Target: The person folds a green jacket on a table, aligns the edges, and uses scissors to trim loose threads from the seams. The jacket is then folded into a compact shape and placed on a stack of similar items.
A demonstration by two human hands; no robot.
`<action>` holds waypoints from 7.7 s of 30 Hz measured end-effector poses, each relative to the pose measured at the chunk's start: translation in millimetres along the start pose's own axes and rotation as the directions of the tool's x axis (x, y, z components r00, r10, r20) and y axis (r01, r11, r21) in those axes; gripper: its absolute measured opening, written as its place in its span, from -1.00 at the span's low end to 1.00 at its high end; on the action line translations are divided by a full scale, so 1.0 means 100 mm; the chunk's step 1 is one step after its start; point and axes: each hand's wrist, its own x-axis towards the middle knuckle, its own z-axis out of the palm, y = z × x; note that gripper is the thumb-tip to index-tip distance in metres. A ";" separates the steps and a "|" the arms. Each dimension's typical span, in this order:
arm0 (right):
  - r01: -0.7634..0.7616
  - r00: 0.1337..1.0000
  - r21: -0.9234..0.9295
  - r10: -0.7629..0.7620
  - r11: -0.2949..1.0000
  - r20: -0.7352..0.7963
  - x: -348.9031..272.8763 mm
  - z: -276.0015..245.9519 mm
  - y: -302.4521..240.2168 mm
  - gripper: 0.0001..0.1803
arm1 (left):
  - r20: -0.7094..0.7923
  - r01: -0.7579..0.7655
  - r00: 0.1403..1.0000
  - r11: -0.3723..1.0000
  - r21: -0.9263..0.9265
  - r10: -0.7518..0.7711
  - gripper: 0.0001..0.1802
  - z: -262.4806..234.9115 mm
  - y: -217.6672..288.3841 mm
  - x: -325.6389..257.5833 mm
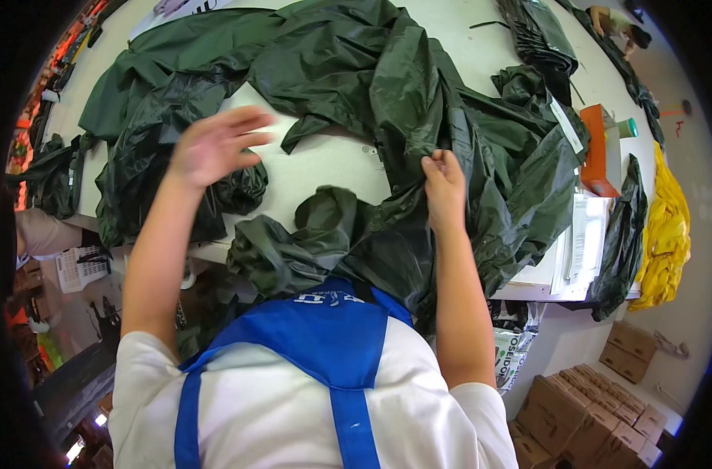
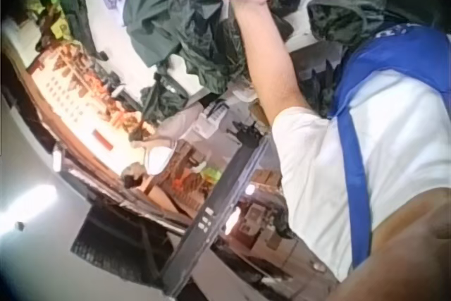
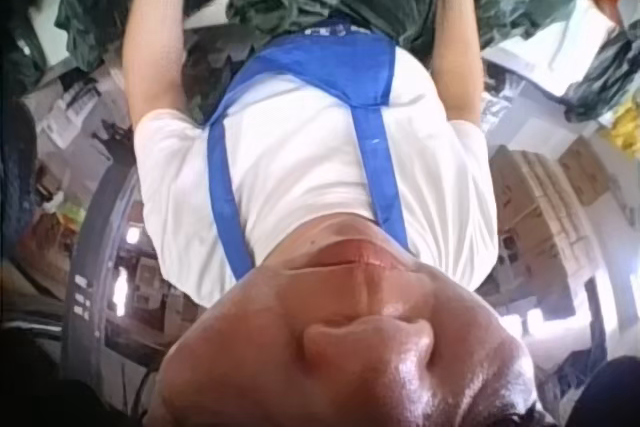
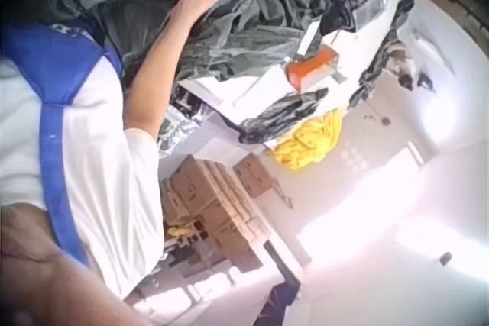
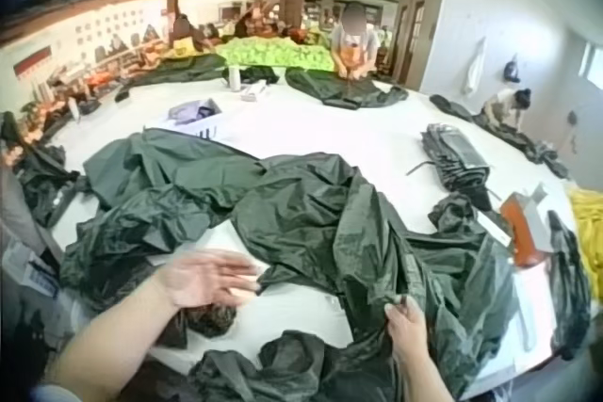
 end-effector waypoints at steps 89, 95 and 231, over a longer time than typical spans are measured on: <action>0.807 0.591 -0.234 -0.733 0.542 0.337 -1.45 -0.40 -0.89 -0.82 | 0.446 -0.469 0.580 -0.169 0.867 0.681 -0.75 1.45 -1.18 -0.91; 0.825 0.562 -0.182 -0.742 0.535 0.366 -1.47 -0.36 -0.92 -0.85 | 0.484 -0.397 0.629 -0.284 0.873 0.608 -0.62 1.42 -1.04 -0.89; 0.640 0.252 -0.241 0.096 0.730 0.963 -0.25 1.66 -1.53 -0.82 | -0.310 0.022 0.519 0.350 0.937 0.796 -0.80 0.65 -0.84 -1.14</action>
